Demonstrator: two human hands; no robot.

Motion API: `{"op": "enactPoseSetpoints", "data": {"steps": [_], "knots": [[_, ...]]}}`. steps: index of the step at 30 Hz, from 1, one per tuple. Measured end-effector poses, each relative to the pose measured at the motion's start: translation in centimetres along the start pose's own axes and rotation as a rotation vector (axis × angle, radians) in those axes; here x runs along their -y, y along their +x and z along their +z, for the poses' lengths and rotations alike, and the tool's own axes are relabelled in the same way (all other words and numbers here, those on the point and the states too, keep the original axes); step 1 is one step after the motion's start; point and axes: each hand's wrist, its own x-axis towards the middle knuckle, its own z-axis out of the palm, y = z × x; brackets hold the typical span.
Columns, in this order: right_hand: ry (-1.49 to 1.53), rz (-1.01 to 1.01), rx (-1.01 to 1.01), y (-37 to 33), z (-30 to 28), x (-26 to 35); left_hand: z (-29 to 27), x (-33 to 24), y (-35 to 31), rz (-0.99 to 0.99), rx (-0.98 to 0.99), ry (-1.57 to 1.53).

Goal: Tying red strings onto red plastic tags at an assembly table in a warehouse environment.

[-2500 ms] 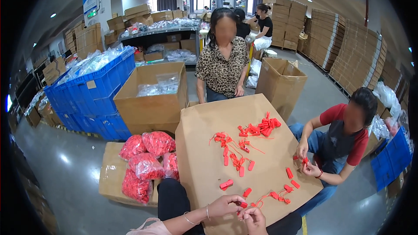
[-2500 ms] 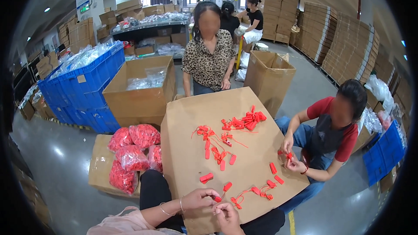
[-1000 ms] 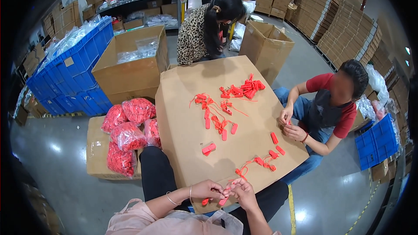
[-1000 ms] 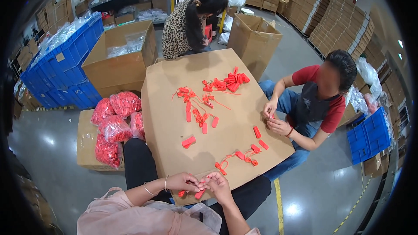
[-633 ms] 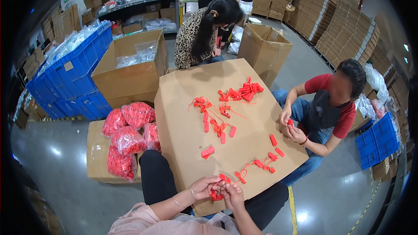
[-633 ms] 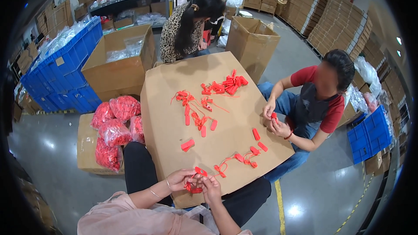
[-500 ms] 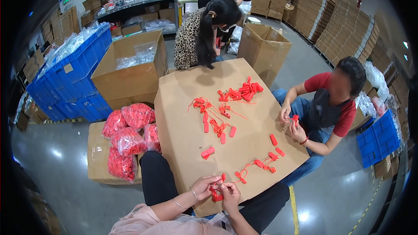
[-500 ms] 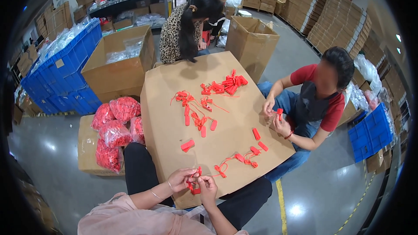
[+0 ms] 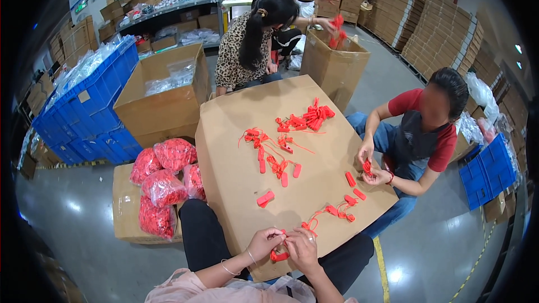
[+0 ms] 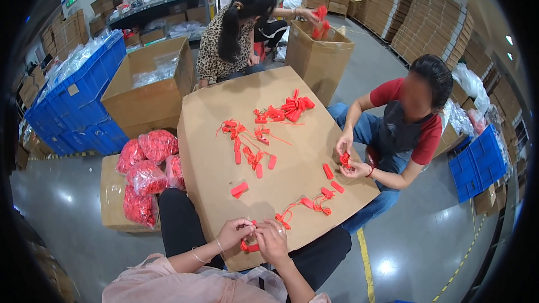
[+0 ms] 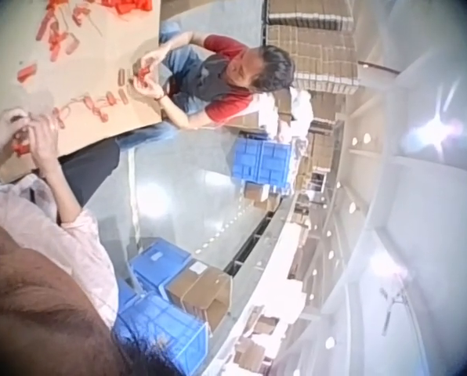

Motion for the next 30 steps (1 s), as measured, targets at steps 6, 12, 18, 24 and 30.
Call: {"op": "enactPoseSetpoints", "data": {"steps": [6, 12, 18, 24, 30], "knots": [[0.126, 0.104, -0.058, -0.7, 0.5, 0.1, 0.0, -0.6, -0.5, 0.062, 0.009, 0.150], [0.461, 0.502, -0.013, -2.0, 0.9, -0.3, -0.4, -0.4, -0.6, 0.076, 0.083, 0.219], [0.955, 0.817, 0.043, -2.2, 0.7, -0.2, -0.8, -0.5, -0.5, 0.086, 0.173, 0.221], [0.754, 0.601, 0.089, -3.2, 1.4, -1.9, -0.5, -0.3, -0.4, -0.043, 0.253, 0.029], [0.588, 0.566, 0.048, -2.5, 1.6, -0.7, -0.5, 0.0, -0.4, 0.035, 0.059, 0.218]]}}
